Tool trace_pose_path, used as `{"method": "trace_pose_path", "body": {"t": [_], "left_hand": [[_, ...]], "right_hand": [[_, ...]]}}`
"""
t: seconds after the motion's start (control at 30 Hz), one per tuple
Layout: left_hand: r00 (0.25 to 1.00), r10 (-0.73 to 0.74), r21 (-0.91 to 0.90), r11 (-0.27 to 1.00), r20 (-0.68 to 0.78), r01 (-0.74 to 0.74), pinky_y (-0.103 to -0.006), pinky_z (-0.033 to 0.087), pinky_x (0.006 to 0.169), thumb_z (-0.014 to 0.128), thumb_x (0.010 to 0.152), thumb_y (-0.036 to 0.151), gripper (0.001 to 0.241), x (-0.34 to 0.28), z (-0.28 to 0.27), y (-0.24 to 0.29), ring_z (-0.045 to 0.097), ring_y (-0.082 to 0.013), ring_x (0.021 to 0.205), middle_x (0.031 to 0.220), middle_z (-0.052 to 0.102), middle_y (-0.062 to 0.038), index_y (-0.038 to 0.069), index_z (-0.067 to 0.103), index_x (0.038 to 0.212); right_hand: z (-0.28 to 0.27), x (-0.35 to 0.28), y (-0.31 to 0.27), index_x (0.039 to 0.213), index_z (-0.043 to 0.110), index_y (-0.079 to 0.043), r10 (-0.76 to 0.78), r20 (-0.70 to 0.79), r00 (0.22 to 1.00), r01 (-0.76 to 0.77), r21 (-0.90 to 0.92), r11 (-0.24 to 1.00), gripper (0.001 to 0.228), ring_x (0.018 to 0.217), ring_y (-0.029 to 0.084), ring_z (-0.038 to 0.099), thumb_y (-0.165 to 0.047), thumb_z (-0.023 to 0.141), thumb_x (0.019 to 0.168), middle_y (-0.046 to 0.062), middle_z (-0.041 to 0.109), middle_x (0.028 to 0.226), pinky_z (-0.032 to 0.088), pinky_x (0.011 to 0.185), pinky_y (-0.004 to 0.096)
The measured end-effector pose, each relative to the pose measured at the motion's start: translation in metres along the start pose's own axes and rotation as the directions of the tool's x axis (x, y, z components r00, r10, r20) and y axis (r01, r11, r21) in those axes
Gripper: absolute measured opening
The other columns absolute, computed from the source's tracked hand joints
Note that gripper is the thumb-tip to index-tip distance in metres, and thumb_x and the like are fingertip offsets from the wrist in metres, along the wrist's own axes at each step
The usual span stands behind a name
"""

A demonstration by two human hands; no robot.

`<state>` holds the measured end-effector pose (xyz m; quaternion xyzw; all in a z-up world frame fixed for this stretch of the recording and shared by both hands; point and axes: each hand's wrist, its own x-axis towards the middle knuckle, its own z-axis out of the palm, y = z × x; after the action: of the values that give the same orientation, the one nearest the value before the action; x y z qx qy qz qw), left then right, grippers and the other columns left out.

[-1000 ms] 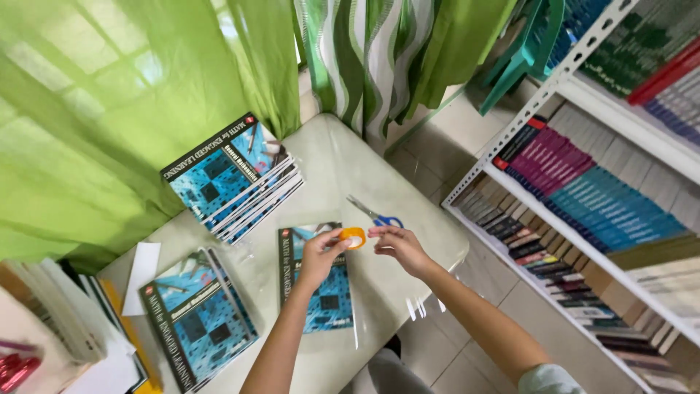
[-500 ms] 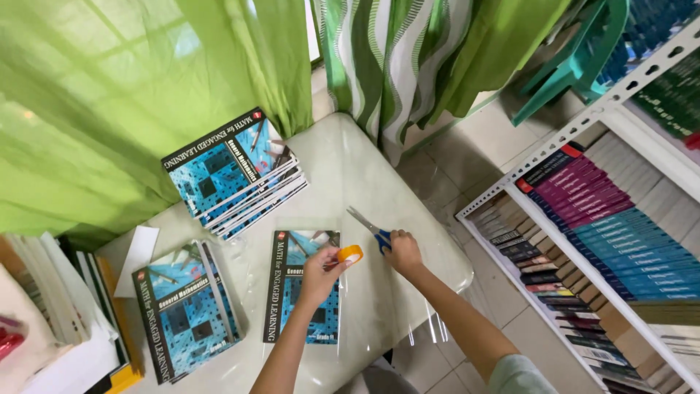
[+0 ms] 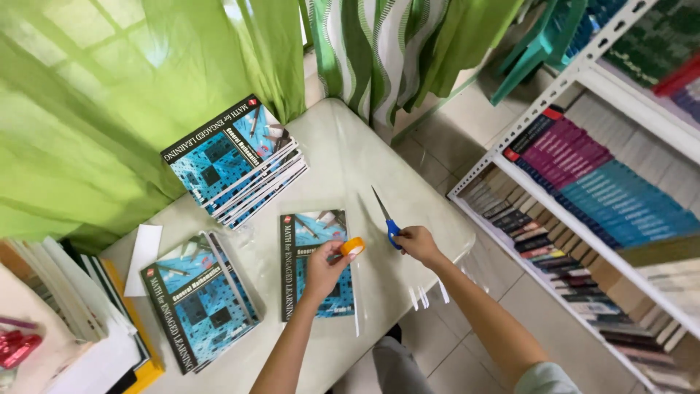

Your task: The person is covering books with plastic wrapping and securing it with adhesive tape.

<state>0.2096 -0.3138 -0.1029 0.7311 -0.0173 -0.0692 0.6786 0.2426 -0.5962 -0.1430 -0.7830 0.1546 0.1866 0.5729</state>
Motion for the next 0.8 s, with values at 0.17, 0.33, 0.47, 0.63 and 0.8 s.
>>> {"method": "trace_pose_path", "body": {"t": [0.17,0.33,0.47,0.63,0.8], "left_hand": [[0.991,0.049,0.045,0.997,0.125,-0.055,-0.0249,0.058,0.077,0.083,0.084,0.006,0.029,-0.034,-0.041,-0.007,0.068,-0.0092,0.087,0.095,0.073,-0.003,0.0,0.07,0.109],[0.975,0.052,0.05,0.997,0.218,-0.065,-0.0258,0.06,0.077,0.082,0.084,0.006,0.028,-0.071,-0.107,-0.036,0.069,-0.0088,0.09,0.097,0.073,-0.003,-0.001,0.069,0.108],[0.985,-0.037,0.089,0.996,0.168,0.022,-0.0258,0.06,0.074,0.082,0.084,0.007,0.029,-0.12,-0.16,-0.052,0.07,-0.0106,0.083,0.093,0.073,-0.006,-0.001,0.07,0.109],[0.993,-0.026,0.125,0.992,0.114,0.012,-0.0254,0.058,0.075,0.083,0.084,0.009,0.029,-0.167,-0.206,-0.08,0.07,-0.0114,0.083,0.094,0.075,-0.006,-0.001,0.07,0.109],[0.995,-0.092,0.037,0.995,0.033,0.091,-0.0267,0.058,0.08,0.082,0.084,0.009,0.031,-0.203,-0.229,-0.094,0.07,-0.0117,0.087,0.097,0.075,-0.006,-0.001,0.069,0.11]], "right_hand": [[0.07,-0.081,-0.008,0.096,0.073,0.005,-0.124,-0.099,0.987,0.112,-0.118,0.987,0.03,0.056,0.016,0.073,-0.024,0.077,0.087,0.013,0.074,0.073,0.057,0.055,0.032],[0.167,-0.132,0.012,0.097,0.07,0.004,-0.217,-0.18,0.959,0.18,-0.202,0.963,0.028,0.054,0.02,0.073,-0.019,0.078,0.084,0.015,0.074,0.075,0.059,0.054,0.034],[0.231,-0.192,-0.011,0.098,0.062,0.002,-0.175,-0.214,0.961,0.133,-0.199,0.971,0.028,0.052,0.023,0.071,-0.017,0.077,0.082,0.017,0.073,0.072,0.058,0.052,0.037],[0.306,-0.226,-0.01,0.09,0.059,0.001,-0.079,-0.224,0.971,0.037,-0.186,0.982,0.03,0.051,0.025,0.07,-0.021,0.079,0.085,0.018,0.071,0.069,0.057,0.051,0.038],[0.365,-0.229,0.004,0.089,0.065,0.002,-0.204,-0.108,0.973,0.183,-0.176,0.967,0.02,0.052,0.023,0.071,-0.014,0.077,0.084,0.015,0.072,0.072,0.059,0.052,0.037]]}}
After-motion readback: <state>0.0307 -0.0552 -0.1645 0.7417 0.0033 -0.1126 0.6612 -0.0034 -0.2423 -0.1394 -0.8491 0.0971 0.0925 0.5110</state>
